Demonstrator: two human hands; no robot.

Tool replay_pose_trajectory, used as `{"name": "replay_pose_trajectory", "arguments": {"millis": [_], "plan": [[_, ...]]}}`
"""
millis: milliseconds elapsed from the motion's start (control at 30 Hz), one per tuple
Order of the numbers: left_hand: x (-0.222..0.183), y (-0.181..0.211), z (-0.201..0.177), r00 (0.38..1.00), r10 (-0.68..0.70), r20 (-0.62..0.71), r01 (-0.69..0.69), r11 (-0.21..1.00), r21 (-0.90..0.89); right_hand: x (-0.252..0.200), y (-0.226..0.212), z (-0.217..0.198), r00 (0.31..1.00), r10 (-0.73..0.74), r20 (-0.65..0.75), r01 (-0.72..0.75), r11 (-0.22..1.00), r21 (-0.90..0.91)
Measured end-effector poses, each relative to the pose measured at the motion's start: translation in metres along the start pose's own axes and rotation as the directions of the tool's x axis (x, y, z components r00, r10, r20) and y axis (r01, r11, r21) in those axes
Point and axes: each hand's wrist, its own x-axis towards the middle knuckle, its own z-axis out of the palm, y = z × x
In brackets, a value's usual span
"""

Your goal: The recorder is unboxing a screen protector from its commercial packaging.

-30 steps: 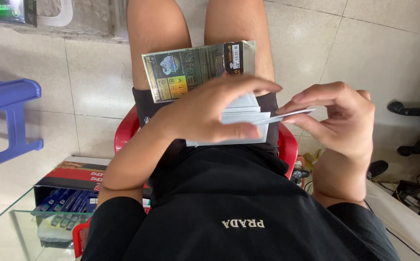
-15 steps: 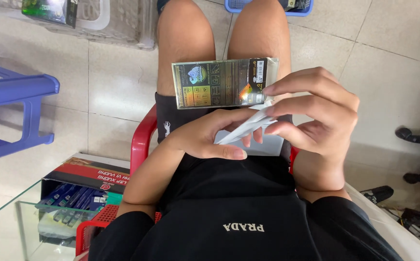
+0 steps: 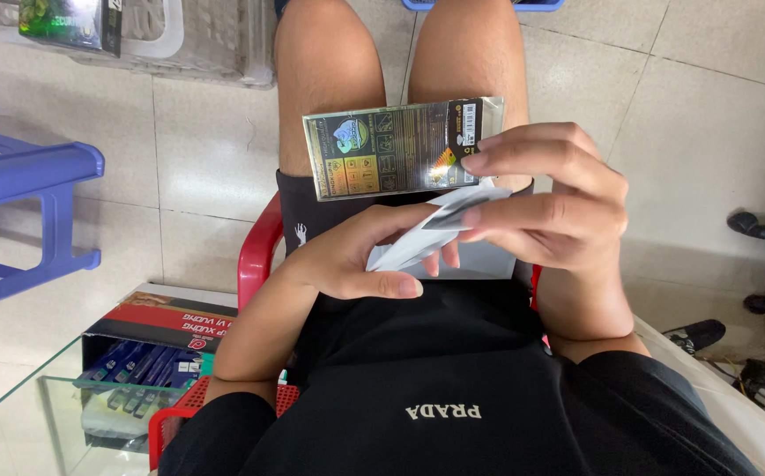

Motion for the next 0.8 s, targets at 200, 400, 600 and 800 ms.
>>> {"name": "replay_pose_trajectory", "arguments": {"millis": [200,400,600,800], "plan": [[-0.001,-0.001,0.001,0.999,-0.020,-0.034,0.022,0.999,0.049,0.016,-0.013,-0.003,0.986,0.140,0.093,-0.151,0.982,0.112],[0.001,0.001,0.001,0.997,-0.060,-0.053,0.065,0.994,0.085,0.000,0.000,-0.011,0.939,0.285,0.193,-0.299,0.953,0.044],[0.005,0.001,0.002,0.994,-0.090,-0.054,0.096,0.988,0.117,0.007,-0.004,-0.017,0.916,0.354,0.190,-0.360,0.933,-0.006],[0.006,-0.004,0.001,0.996,-0.088,0.000,0.087,0.980,0.179,0.008,-0.001,-0.026,0.893,0.303,0.332,-0.350,0.932,0.090]]}}
